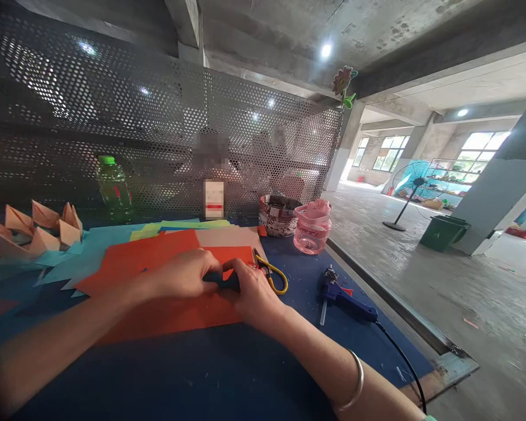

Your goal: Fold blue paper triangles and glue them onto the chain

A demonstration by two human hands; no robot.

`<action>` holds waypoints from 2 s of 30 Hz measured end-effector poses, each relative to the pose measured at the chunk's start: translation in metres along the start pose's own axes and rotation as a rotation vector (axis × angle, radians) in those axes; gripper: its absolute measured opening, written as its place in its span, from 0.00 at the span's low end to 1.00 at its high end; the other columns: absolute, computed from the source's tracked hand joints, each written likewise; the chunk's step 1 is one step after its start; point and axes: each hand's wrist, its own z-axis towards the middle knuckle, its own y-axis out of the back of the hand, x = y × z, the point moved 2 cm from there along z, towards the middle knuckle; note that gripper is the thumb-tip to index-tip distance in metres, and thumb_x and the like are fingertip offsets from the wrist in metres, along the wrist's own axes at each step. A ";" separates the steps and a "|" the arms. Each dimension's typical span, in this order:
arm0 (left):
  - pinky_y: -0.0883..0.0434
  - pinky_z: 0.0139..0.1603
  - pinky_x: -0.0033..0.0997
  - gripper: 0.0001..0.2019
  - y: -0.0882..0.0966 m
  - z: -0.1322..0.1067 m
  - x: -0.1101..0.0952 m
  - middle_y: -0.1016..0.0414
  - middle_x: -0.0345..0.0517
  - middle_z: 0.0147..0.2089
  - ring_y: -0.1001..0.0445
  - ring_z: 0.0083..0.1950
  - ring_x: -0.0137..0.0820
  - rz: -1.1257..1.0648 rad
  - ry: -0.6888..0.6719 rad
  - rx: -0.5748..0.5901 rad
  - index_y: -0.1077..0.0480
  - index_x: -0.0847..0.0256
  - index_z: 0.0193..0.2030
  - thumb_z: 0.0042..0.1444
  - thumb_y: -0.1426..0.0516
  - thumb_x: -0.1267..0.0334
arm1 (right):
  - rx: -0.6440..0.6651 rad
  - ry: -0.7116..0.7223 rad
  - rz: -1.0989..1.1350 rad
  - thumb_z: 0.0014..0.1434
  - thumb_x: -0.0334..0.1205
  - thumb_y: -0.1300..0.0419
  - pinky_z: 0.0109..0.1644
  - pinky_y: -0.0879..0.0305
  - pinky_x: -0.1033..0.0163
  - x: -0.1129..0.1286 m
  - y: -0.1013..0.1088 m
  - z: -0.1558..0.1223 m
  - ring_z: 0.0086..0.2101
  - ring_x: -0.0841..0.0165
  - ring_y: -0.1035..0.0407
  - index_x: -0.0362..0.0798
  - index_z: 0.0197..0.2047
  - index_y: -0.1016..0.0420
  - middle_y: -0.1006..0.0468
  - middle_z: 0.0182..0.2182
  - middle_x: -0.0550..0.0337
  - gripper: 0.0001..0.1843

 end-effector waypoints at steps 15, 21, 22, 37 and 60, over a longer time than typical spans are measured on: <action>0.51 0.21 0.30 0.04 0.001 -0.001 -0.011 0.38 0.38 0.17 0.39 0.21 0.29 0.076 -0.013 -0.006 0.32 0.58 0.20 0.42 0.45 0.67 | -0.011 -0.017 0.016 0.50 0.28 0.35 0.33 0.48 0.68 0.001 0.004 -0.002 0.28 0.71 0.35 0.49 0.43 0.34 0.30 0.25 0.69 0.18; 0.45 0.24 0.30 0.07 -0.005 0.002 -0.003 0.25 0.44 0.25 0.29 0.28 0.34 0.123 0.007 0.002 0.24 0.58 0.28 0.46 0.45 0.65 | 0.015 0.061 -0.021 0.55 0.33 0.38 0.39 0.41 0.64 -0.002 -0.002 -0.002 0.37 0.65 0.30 0.49 0.48 0.34 0.23 0.37 0.59 0.17; 0.44 0.24 0.30 0.07 -0.006 0.002 -0.003 0.23 0.45 0.27 0.27 0.29 0.35 0.134 0.014 0.003 0.24 0.58 0.29 0.46 0.45 0.66 | 0.015 0.071 -0.029 0.55 0.33 0.39 0.39 0.41 0.64 -0.002 -0.003 -0.002 0.37 0.65 0.30 0.49 0.48 0.34 0.23 0.37 0.58 0.16; 0.32 0.33 0.36 0.10 -0.007 -0.002 -0.019 0.20 0.52 0.34 0.22 0.39 0.45 0.212 0.038 0.034 0.22 0.59 0.35 0.47 0.43 0.68 | 0.028 0.037 -0.017 0.53 0.27 0.41 0.35 0.45 0.66 0.002 0.003 -0.004 0.31 0.67 0.33 0.49 0.50 0.35 0.28 0.29 0.64 0.21; 0.34 0.45 0.28 0.18 0.047 -0.017 0.015 0.21 0.52 0.50 0.25 0.48 0.36 -0.181 0.114 -0.100 0.28 0.63 0.51 0.58 0.46 0.55 | -0.057 0.007 0.083 0.51 0.26 0.44 0.44 0.36 0.60 -0.024 0.004 0.011 0.38 0.65 0.28 0.50 0.57 0.39 0.23 0.37 0.59 0.29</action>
